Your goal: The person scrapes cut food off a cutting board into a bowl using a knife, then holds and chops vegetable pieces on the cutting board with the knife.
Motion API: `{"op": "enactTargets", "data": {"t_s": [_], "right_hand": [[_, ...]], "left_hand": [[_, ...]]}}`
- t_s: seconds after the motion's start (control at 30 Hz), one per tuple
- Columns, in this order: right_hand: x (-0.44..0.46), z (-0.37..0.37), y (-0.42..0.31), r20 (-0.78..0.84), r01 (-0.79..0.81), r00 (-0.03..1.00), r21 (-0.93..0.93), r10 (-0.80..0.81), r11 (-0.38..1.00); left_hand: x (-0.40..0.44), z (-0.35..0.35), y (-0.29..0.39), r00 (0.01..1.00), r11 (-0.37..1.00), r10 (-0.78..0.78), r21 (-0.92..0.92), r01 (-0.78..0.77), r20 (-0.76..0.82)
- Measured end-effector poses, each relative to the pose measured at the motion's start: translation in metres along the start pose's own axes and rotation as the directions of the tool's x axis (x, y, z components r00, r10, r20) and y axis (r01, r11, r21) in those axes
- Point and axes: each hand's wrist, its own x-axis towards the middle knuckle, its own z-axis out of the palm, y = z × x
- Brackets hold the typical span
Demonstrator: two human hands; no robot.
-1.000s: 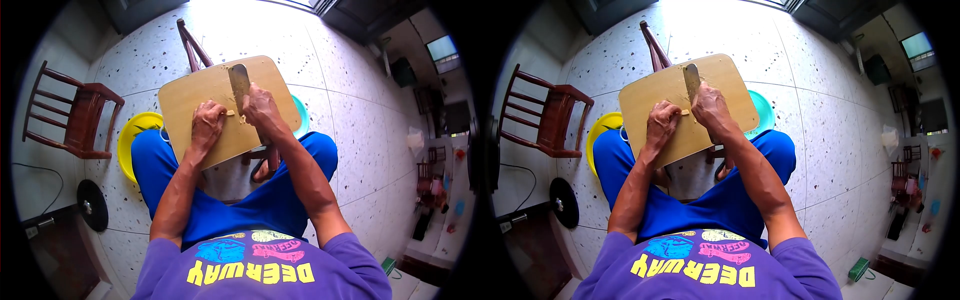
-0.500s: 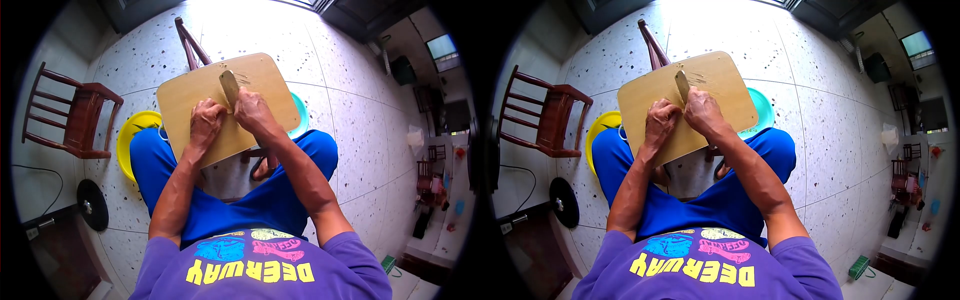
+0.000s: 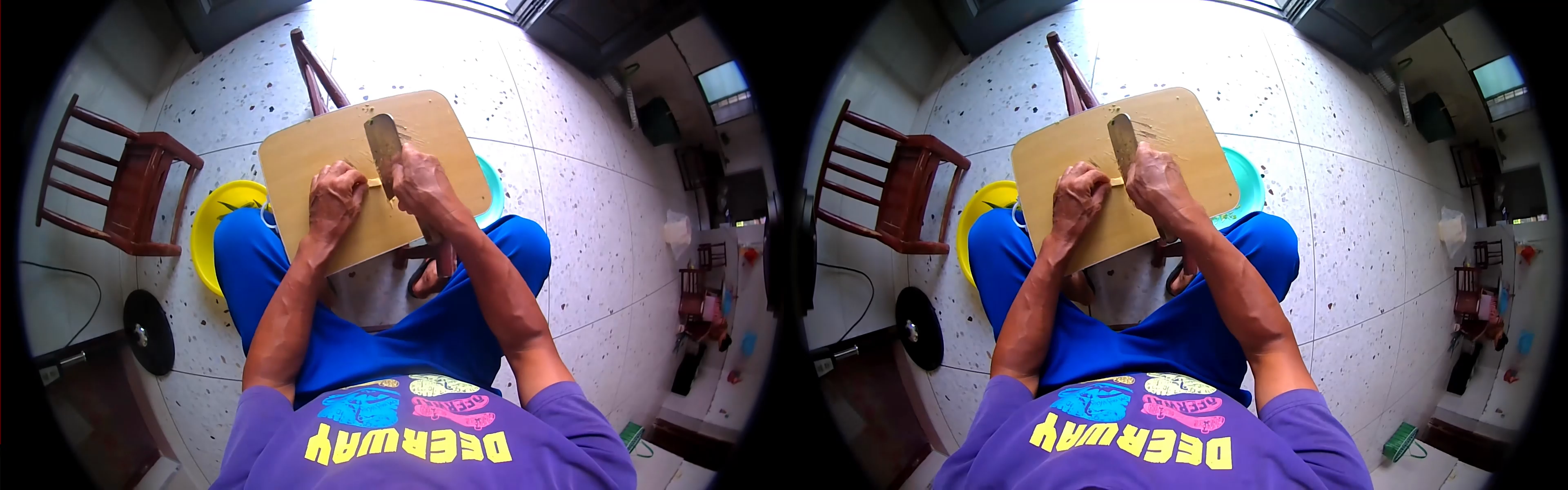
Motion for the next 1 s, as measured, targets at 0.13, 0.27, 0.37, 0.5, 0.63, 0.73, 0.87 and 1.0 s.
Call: {"op": "enactTargets", "data": {"t_s": [0.13,0.27,0.37,0.5,0.63,0.73,0.87,1.0], "right_hand": [[0.0,0.0,-0.013,-0.019,-0.025,0.999,0.016,0.026,1.0],[0.01,0.012,-0.006,-0.117,0.056,0.991,-0.093,-0.067,0.994],[0.015,0.007,-0.013,-0.143,-0.068,0.988,-0.031,0.063,0.997],[0.013,0.003,-0.009,-0.14,-0.048,0.989,0.015,0.05,0.999],[0.002,0.001,-0.014,-0.115,-0.011,0.993,0.041,0.016,0.999],[0.001,0.008,-0.007,-0.084,0.069,0.994,-0.069,-0.075,0.995],[0.011,0.02,0.015,-0.108,0.235,0.961,-0.158,-0.253,0.959],[0.013,0.007,-0.006,-0.117,-0.021,0.993,-0.016,0.019,1.0]], "left_hand": [[-0.001,0.003,-0.002,0.999,0.999,-0.041,0.002,0.041,0.03],[-0.002,0.003,-0.004,0.999,0.999,-0.018,0.035,0.017,0.041],[-0.002,0.004,-0.003,0.999,0.998,-0.017,0.056,0.014,0.042],[-0.001,0.002,0.002,1.0,0.999,-0.003,0.047,0.003,-0.003],[-0.001,0.003,0.003,1.0,0.997,-0.003,0.072,0.005,-0.02],[-0.001,0.002,0.005,1.0,0.998,-0.008,0.07,0.009,-0.017],[-0.001,0.003,0.002,1.0,0.998,-0.006,0.07,0.007,-0.012],[-0.001,0.002,0.003,1.0,0.998,0.006,0.068,-0.005,-0.017]]}}
